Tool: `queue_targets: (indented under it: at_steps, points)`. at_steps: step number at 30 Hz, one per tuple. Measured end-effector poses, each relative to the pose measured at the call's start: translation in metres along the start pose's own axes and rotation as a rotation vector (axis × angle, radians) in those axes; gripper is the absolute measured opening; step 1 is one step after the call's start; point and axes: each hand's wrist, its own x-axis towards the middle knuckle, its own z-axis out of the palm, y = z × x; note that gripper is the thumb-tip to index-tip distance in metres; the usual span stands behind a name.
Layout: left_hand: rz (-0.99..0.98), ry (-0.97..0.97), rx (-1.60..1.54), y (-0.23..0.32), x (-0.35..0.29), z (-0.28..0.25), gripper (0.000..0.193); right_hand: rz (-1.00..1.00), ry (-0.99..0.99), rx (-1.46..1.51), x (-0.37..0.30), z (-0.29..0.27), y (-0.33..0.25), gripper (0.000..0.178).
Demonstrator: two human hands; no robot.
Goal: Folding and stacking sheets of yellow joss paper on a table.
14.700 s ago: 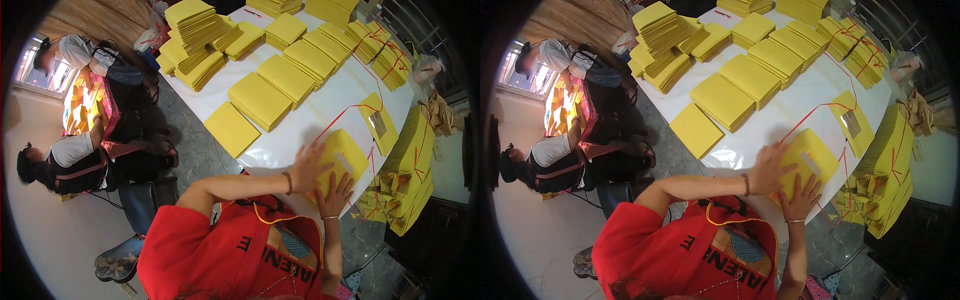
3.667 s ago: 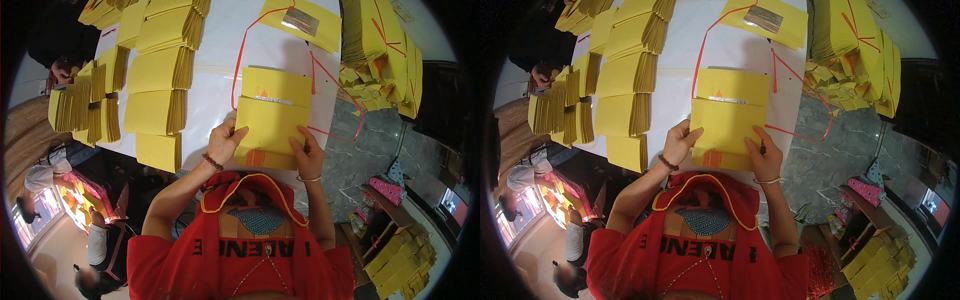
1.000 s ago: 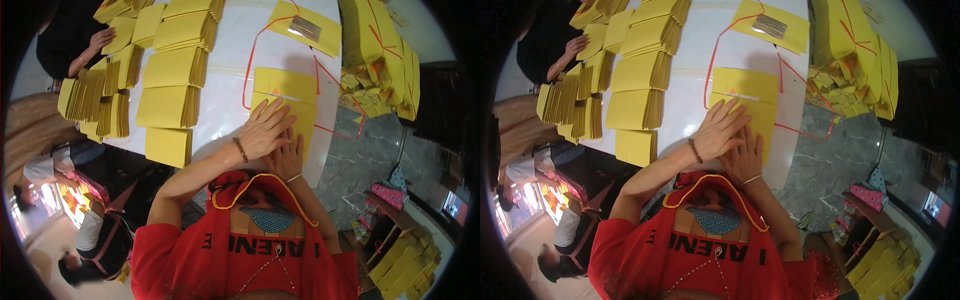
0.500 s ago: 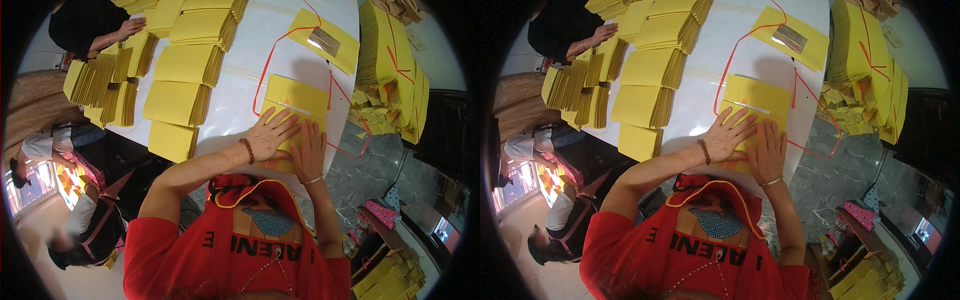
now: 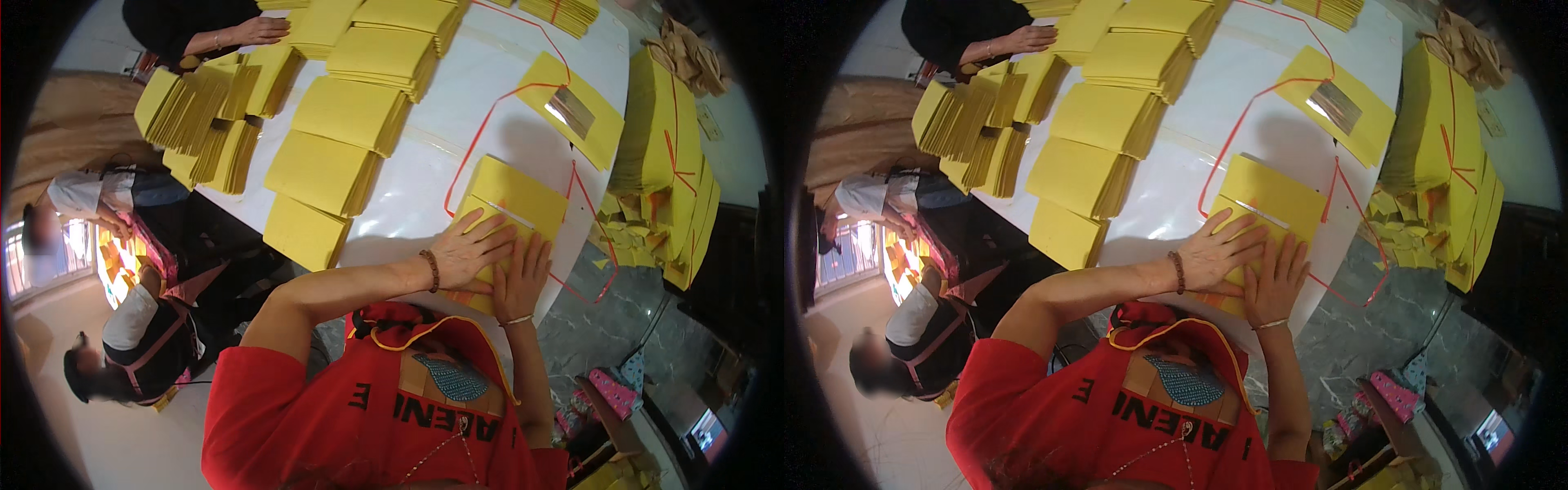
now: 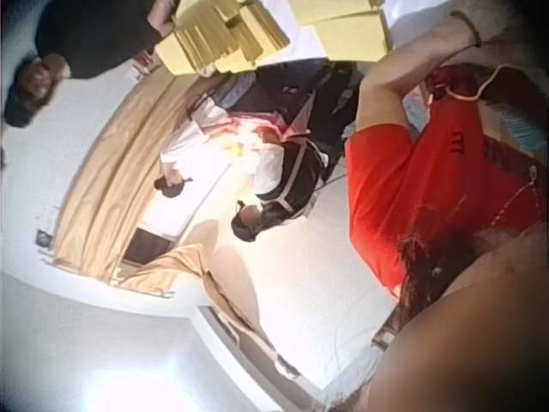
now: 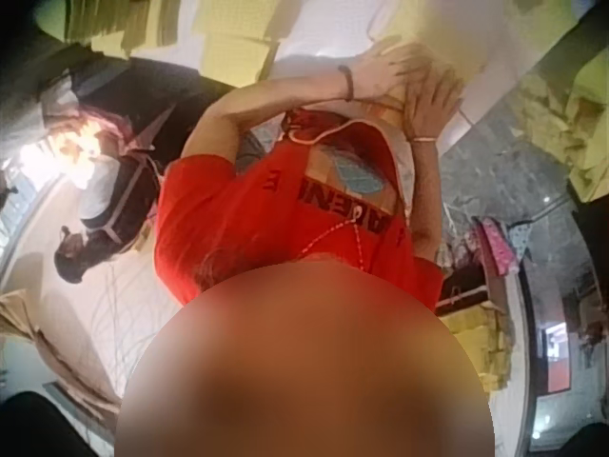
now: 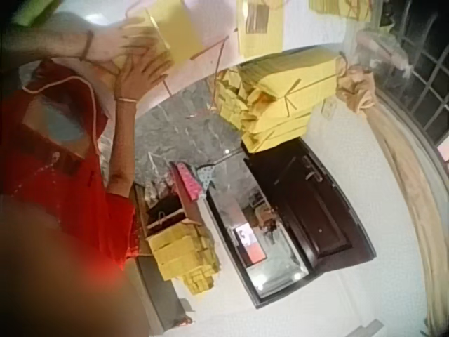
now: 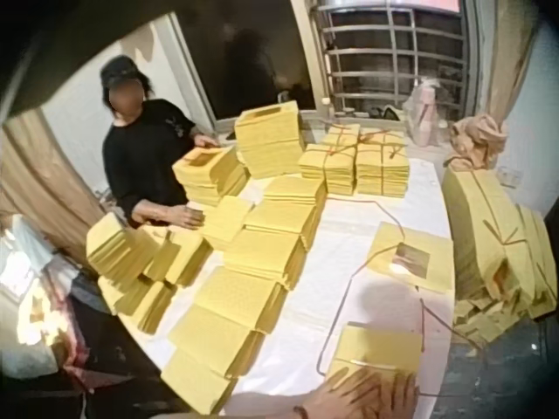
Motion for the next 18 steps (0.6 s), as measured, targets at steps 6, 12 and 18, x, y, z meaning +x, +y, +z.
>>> queue_targets:
  at_steps: [6,12,18]
  points:
    - [0.045,0.079,-0.027,-0.001,-0.001,0.001,0.08,0.058,0.134,-0.002,0.001,0.001,0.0,0.069]
    - [0.095,0.142,-0.049,-0.002,-0.003,0.002,0.08,0.029,0.091,-0.121,0.004,0.001,0.003,0.07]
    - [0.14,0.096,-0.051,-0.007,-0.003,-0.003,0.078,0.054,0.07,-0.02,0.004,0.001,0.011,0.074]
